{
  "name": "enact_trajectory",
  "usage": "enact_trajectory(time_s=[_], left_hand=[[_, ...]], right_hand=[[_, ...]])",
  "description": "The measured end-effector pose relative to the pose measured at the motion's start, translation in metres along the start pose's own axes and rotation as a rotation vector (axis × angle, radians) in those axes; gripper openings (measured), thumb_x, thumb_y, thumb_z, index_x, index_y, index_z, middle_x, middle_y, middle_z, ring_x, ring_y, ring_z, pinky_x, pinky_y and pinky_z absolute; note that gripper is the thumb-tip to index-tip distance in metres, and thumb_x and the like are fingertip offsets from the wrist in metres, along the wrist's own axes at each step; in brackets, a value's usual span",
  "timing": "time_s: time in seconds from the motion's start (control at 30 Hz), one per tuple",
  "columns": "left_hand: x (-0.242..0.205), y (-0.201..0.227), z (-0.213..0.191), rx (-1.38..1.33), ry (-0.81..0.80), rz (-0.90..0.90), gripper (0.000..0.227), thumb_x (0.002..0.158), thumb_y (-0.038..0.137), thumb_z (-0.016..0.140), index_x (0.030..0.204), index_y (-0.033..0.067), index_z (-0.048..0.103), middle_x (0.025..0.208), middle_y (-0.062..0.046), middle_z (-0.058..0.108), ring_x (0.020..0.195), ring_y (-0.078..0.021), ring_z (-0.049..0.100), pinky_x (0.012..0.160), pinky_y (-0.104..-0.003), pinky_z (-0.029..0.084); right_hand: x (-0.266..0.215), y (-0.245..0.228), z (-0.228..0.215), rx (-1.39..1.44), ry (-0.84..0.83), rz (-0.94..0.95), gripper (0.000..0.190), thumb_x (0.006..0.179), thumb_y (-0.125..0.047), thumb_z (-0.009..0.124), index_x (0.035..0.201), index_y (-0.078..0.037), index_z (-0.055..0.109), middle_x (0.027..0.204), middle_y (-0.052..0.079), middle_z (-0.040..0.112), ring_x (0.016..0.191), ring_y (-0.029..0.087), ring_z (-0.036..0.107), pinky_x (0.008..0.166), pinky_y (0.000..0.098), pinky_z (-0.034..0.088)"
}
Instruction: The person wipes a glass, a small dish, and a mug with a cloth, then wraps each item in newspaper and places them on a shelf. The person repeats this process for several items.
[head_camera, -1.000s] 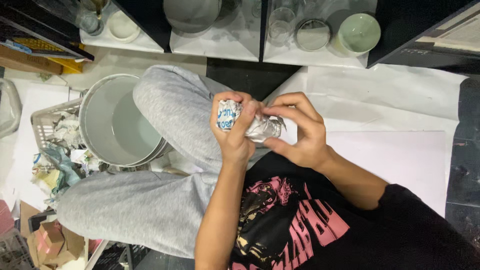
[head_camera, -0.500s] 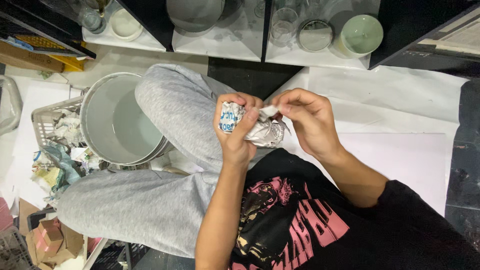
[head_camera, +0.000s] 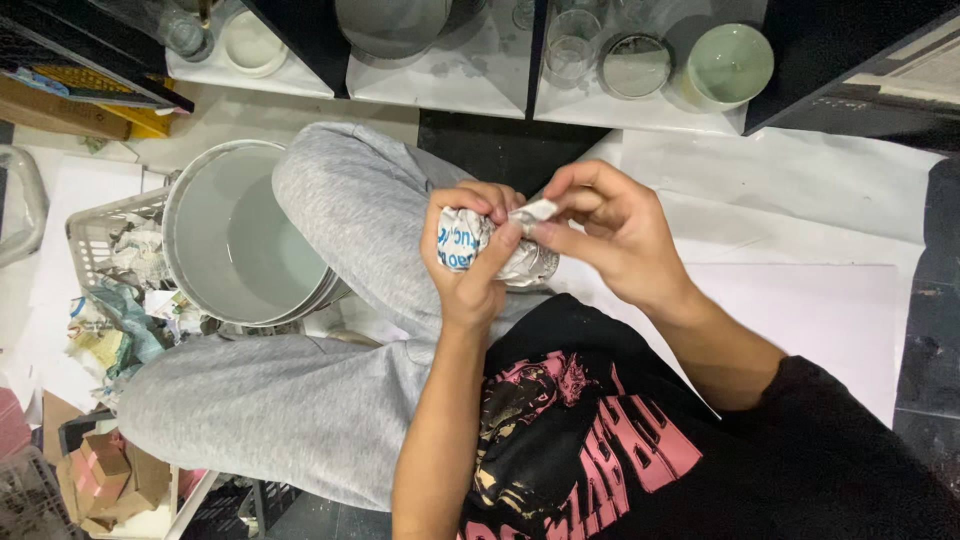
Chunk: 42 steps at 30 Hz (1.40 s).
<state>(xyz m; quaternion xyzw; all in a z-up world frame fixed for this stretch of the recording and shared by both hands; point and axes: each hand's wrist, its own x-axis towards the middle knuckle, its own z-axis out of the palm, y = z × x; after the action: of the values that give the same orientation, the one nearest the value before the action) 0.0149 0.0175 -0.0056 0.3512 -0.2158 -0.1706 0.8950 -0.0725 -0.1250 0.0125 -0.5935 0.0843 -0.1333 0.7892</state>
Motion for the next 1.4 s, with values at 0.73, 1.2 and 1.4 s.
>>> enact_trajectory(time_s=[0.73,1.2,1.4], left_hand=[[-0.007,0.014,0.001,0.693,-0.147,0.495,0.031,0.083,-0.01,0.075,0.101,0.0025,0.053,0.088,-0.012,0.061,0.074,-0.022,0.065,0.074,-0.036,0.057],[0.001,0.001,0.013,0.243,0.241,0.132,0.021,0.097,-0.007,0.068,0.104,0.0026,0.05,0.088,-0.012,0.059,0.077,-0.0166,0.056,0.073,-0.03,0.049],[0.03,-0.011,0.055,-0.105,0.166,-0.21,0.014,0.1,0.005,0.067,0.109,0.0009,0.057,0.098,-0.011,0.065,0.087,-0.0161,0.062,0.079,-0.029,0.053]], right_hand=[[0.001,0.02,0.003,0.169,-0.064,0.321,0.024,0.092,0.001,0.07,0.108,-0.007,0.054,0.097,0.006,0.071,0.093,0.011,0.068,0.086,0.0276,0.056],[-0.03,0.012,0.008,-0.443,-0.047,-0.314,0.033,0.093,0.001,0.075,0.125,0.001,0.064,0.139,0.018,0.055,0.133,0.031,0.054,0.119,0.0353,0.041],[-0.033,-0.007,-0.006,-0.826,0.034,-0.624,0.071,0.079,-0.014,0.092,0.137,0.006,0.057,0.146,0.027,0.051,0.135,0.042,0.056,0.114,0.0429,0.05]])
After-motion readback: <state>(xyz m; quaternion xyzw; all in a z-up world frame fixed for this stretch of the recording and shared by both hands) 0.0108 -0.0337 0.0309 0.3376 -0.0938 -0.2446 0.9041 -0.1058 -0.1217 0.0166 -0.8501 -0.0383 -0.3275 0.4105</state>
